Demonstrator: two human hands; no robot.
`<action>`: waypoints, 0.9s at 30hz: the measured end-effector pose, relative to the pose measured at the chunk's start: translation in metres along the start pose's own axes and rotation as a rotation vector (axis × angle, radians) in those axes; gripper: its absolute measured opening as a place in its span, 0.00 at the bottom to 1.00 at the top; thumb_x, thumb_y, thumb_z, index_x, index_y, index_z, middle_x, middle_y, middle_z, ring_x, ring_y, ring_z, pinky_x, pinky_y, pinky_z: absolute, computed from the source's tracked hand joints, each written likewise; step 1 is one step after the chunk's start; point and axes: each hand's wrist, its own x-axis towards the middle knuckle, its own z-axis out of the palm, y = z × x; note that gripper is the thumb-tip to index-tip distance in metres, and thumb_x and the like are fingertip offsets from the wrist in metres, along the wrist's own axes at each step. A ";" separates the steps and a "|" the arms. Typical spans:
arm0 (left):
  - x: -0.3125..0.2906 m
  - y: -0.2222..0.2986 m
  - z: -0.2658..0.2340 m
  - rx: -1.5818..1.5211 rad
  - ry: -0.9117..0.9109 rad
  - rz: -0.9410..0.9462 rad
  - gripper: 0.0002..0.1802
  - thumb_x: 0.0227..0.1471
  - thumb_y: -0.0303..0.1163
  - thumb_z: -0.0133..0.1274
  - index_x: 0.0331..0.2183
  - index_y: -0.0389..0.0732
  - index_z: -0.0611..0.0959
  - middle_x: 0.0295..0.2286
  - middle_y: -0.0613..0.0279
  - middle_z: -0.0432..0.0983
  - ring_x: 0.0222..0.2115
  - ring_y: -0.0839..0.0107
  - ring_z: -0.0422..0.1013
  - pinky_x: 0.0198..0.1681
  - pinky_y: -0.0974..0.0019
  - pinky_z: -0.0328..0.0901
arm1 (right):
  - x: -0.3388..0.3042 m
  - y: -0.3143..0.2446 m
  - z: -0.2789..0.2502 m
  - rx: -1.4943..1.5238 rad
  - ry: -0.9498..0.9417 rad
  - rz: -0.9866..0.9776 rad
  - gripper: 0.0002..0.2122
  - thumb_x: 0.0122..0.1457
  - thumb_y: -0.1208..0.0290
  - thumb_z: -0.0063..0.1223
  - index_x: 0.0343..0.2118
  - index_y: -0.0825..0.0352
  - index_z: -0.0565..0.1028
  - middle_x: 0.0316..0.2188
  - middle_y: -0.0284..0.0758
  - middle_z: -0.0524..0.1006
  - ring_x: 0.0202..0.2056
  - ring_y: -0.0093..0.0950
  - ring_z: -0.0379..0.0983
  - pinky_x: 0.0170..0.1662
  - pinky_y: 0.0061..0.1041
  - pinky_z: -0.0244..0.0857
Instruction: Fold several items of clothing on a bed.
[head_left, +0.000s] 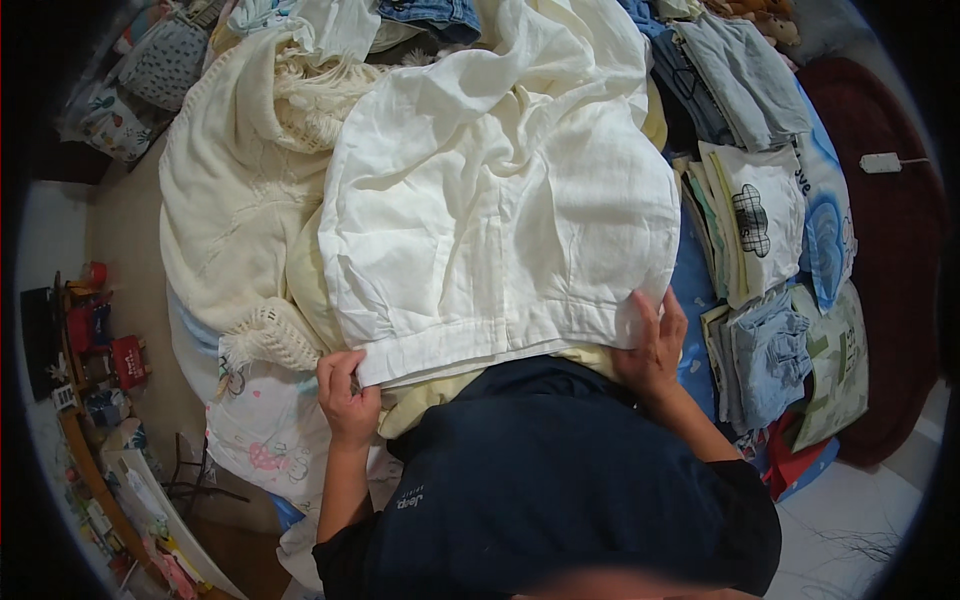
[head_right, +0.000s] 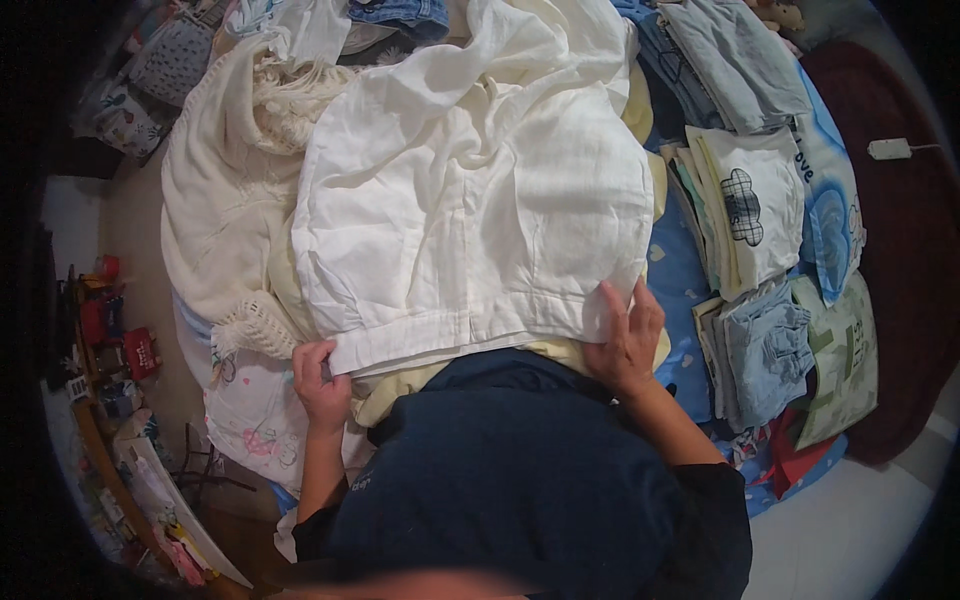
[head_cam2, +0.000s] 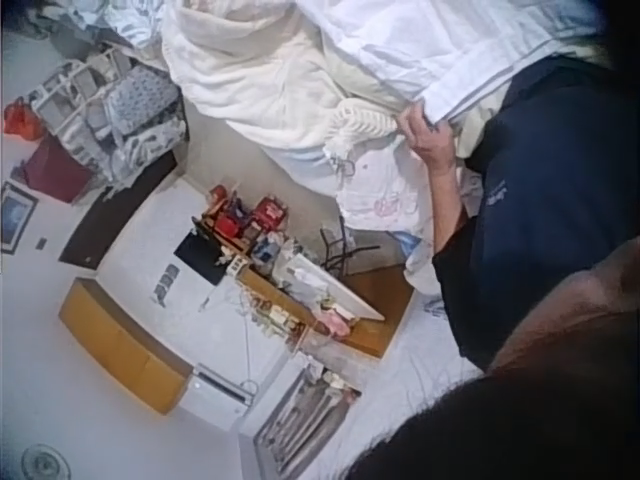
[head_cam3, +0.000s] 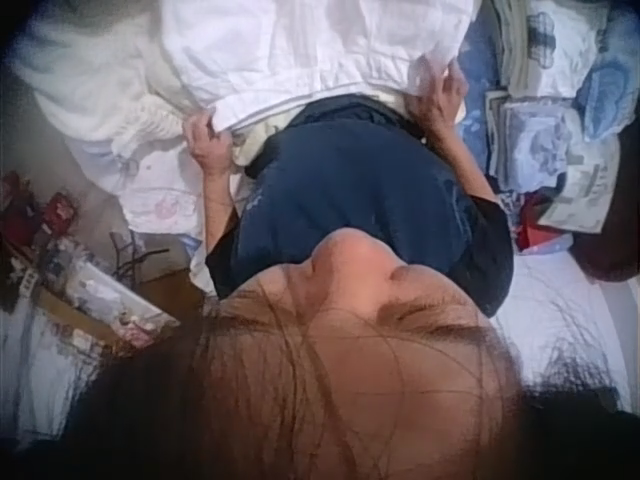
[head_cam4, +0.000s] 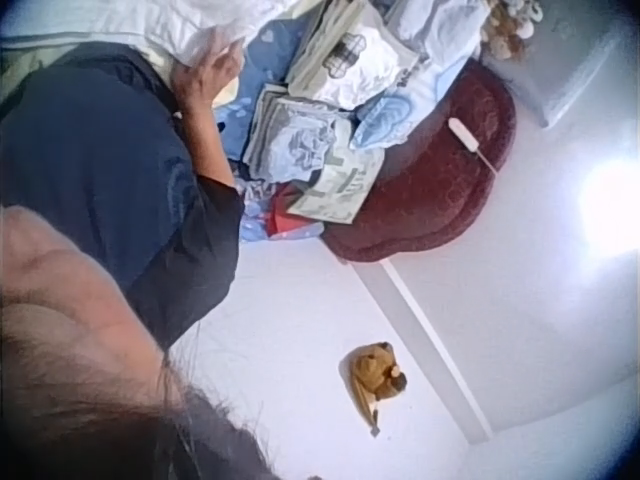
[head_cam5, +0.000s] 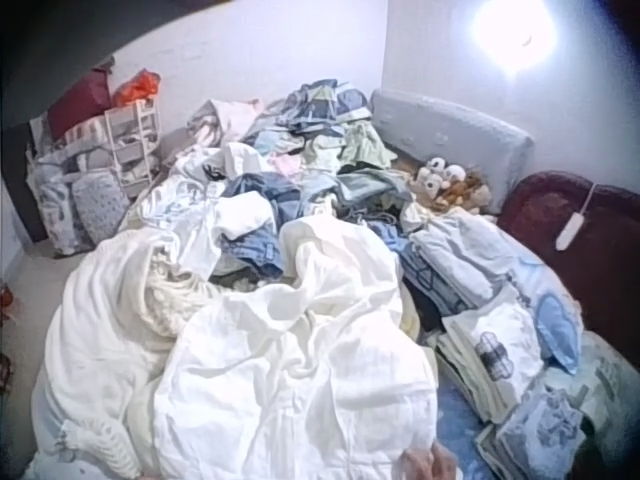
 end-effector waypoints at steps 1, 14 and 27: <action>0.000 -0.002 -0.001 0.029 -0.014 0.051 0.18 0.38 0.16 0.55 0.36 0.38 0.77 0.30 0.55 0.70 0.30 0.59 0.69 0.33 0.63 0.66 | 0.003 0.006 -0.005 -0.085 0.024 -0.019 0.33 0.36 0.71 0.65 0.51 0.63 0.69 0.55 0.53 0.61 0.52 0.47 0.60 0.53 0.41 0.55; 0.004 0.020 -0.050 0.260 -0.352 0.292 0.24 0.27 0.26 0.58 0.36 0.43 0.82 0.26 0.64 0.65 0.29 0.62 0.65 0.35 0.58 0.60 | 0.020 0.025 -0.067 -0.138 -0.057 -0.468 0.16 0.36 0.78 0.54 0.34 0.66 0.77 0.42 0.40 0.74 0.42 0.40 0.70 0.43 0.38 0.64; 0.026 0.018 -0.027 0.186 -0.346 0.481 0.15 0.36 0.27 0.56 0.33 0.36 0.80 0.33 0.58 0.72 0.37 0.62 0.69 0.40 0.61 0.64 | 0.069 -0.086 -0.019 0.467 -0.540 -0.587 0.22 0.40 0.63 0.67 0.39 0.65 0.74 0.36 0.38 0.72 0.37 0.37 0.68 0.41 0.34 0.61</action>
